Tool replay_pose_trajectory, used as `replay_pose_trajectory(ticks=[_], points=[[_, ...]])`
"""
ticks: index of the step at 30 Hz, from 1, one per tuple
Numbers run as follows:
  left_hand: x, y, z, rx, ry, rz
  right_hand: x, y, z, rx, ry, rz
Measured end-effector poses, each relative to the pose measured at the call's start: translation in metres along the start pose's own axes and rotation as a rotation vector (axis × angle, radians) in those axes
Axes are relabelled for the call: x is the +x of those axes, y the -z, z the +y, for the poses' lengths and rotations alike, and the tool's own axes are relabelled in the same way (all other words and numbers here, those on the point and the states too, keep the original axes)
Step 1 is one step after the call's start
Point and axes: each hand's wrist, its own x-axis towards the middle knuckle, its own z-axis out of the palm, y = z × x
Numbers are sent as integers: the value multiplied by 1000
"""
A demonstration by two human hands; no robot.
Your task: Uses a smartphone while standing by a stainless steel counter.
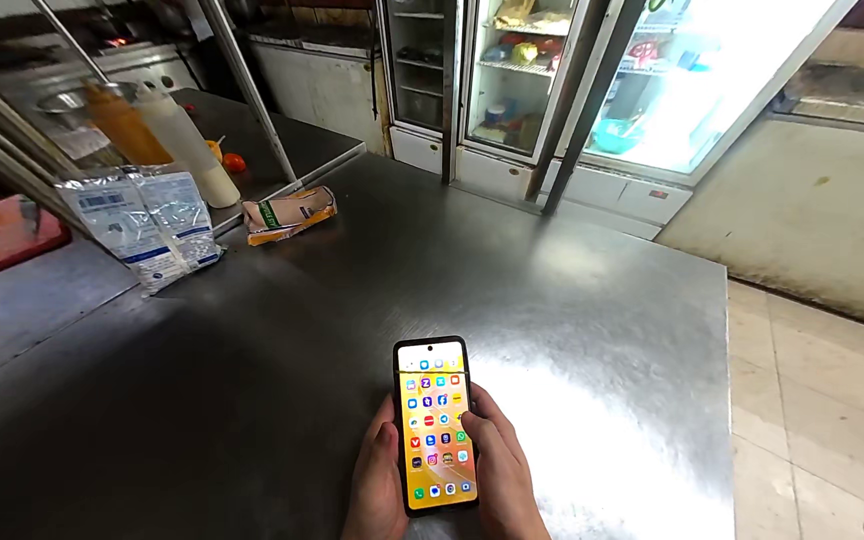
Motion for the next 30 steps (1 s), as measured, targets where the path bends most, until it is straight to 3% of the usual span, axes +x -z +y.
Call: replay_pose_trajectory(ticks=[8, 15, 19, 30], points=[[0, 2, 2, -12, 2, -13, -2, -3, -1, -29, -15, 15], [-2, 0, -3, 40, 59, -106, -2, 6, 4, -307, 262, 103], [-2, -1, -4, 62, 48, -156, -3, 10, 8, -459, 286, 89], [-1, 4, -1, -28, 35, -100, -4, 3, 8, -316, 396, 105]])
